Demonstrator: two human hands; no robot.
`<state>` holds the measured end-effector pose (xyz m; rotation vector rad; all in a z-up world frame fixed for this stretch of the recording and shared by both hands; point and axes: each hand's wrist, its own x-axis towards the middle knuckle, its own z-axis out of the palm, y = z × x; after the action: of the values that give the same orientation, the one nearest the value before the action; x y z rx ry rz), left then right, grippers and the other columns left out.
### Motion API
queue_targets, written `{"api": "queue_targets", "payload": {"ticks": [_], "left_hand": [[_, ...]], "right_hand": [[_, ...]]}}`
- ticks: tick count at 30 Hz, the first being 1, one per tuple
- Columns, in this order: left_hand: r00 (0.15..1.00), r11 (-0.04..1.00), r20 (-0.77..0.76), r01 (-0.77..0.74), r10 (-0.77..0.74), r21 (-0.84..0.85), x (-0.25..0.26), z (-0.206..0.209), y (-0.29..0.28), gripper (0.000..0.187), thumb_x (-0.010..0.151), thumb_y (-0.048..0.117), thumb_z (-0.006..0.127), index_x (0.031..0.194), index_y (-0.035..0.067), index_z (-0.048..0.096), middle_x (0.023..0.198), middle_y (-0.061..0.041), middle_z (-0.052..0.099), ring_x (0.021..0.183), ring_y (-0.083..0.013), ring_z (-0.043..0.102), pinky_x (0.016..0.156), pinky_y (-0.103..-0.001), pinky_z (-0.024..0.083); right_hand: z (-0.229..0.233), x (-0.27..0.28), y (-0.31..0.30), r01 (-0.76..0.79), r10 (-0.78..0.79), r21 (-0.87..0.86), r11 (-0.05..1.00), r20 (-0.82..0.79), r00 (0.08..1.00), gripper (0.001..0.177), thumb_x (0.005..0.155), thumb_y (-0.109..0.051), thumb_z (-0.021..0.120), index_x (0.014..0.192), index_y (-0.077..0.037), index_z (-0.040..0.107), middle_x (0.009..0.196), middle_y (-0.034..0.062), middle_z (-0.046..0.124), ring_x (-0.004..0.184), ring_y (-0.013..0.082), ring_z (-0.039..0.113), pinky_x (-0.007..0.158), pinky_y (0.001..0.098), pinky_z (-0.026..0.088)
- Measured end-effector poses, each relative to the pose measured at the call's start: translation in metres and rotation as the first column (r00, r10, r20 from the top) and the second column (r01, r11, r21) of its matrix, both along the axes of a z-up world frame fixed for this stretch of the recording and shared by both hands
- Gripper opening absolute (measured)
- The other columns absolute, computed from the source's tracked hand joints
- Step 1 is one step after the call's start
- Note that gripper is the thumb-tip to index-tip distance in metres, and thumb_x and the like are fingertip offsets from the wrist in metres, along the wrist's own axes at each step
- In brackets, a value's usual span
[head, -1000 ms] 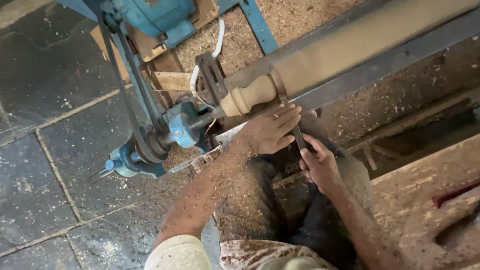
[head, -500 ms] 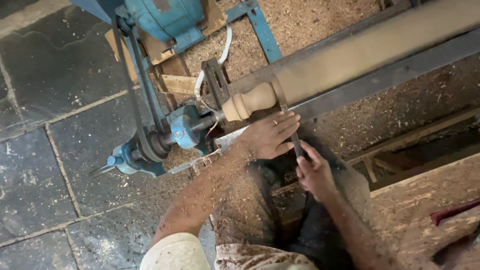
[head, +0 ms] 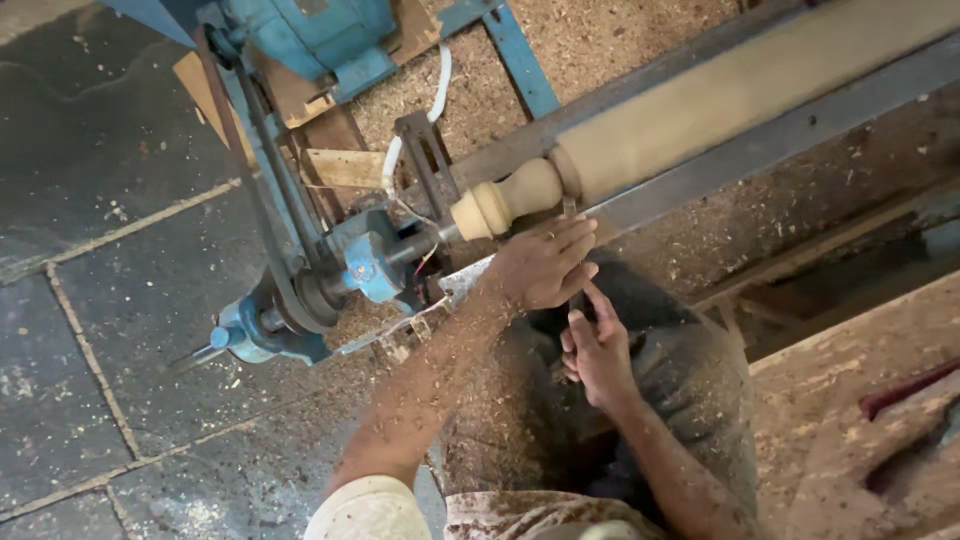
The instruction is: The person uses a chisel to shape a rotating piece of wood on a lathe, creating a decorative turned object. They then use sandpaper to smooth the surface of the wood while it continues to spin.
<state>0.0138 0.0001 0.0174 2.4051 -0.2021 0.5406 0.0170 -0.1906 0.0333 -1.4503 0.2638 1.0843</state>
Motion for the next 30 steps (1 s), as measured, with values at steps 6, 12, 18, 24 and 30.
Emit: {"api": "queue_targets", "payload": {"ticks": [6, 12, 18, 24, 30], "left_hand": [[0.999, 0.998, 0.038, -0.030, 0.032, -0.050, -0.002, -0.003, 0.004, 0.036, 0.100, 0.026, 0.066, 0.121, -0.004, 0.065, 0.134, -0.022, 0.066, 0.128, -0.0373, 0.064, 0.111, -0.045, 0.052], [0.995, 0.990, 0.054, -0.079, 0.085, -0.114, -0.004, -0.002, 0.004, 0.034, 0.100, 0.024, 0.066, 0.120, -0.003, 0.067, 0.131, -0.021, 0.067, 0.125, -0.0367, 0.066, 0.109, -0.044, 0.054], [0.995, 0.975, -0.012, -0.102, 0.102, -0.198, -0.005, -0.001, 0.007, 0.031, 0.100, 0.022, 0.066, 0.120, -0.002, 0.067, 0.129, -0.018, 0.069, 0.124, -0.0354, 0.066, 0.105, -0.043, 0.056], [0.997, 0.983, -0.005, -0.076, 0.076, -0.169, -0.009, 0.002, 0.005, 0.031, 0.100, 0.022, 0.068, 0.122, 0.000, 0.066, 0.131, -0.019, 0.068, 0.125, -0.0358, 0.066, 0.106, -0.043, 0.056], [0.994, 0.997, 0.080, 0.075, -0.076, 0.021, -0.006, -0.003, 0.002, 0.046, 0.098, 0.026, 0.069, 0.131, -0.006, 0.061, 0.139, -0.024, 0.060, 0.133, -0.0412, 0.057, 0.114, -0.050, 0.049]], "right_hand": [[0.000, -0.029, 0.028, 0.146, -0.146, -0.010, 0.989, 0.049, 0.988, 0.050, 0.104, -0.017, 0.052, 0.152, -0.025, 0.040, 0.068, 0.0009, 0.050, 0.044, 0.0092, 0.040, 0.036, 0.0280, 0.033], [0.001, -0.053, 0.063, 0.268, -0.266, -0.017, 0.963, 0.052, 0.962, 0.030, 0.104, -0.019, 0.051, 0.133, -0.023, 0.046, 0.065, 0.0007, 0.046, 0.040, 0.0091, 0.035, 0.034, 0.0283, 0.029], [-0.001, -0.061, 0.076, 0.284, -0.287, 0.057, 0.957, 0.037, 0.957, 0.025, 0.106, -0.016, 0.047, 0.130, -0.019, 0.041, 0.069, 0.0008, 0.050, 0.044, 0.0096, 0.038, 0.035, 0.0287, 0.029], [-0.008, -0.059, 0.067, 0.345, -0.343, 0.064, 0.936, -0.040, 0.938, 0.029, 0.106, -0.019, 0.052, 0.134, -0.019, 0.047, 0.071, 0.0041, 0.051, 0.049, 0.0100, 0.046, 0.040, 0.0276, 0.037], [0.004, 0.019, -0.028, -0.146, 0.147, 0.013, 0.989, -0.052, 0.988, 0.051, 0.096, -0.015, 0.060, 0.146, -0.012, 0.047, 0.080, -0.0004, 0.062, 0.059, 0.0115, 0.056, 0.045, 0.0290, 0.046]]}}
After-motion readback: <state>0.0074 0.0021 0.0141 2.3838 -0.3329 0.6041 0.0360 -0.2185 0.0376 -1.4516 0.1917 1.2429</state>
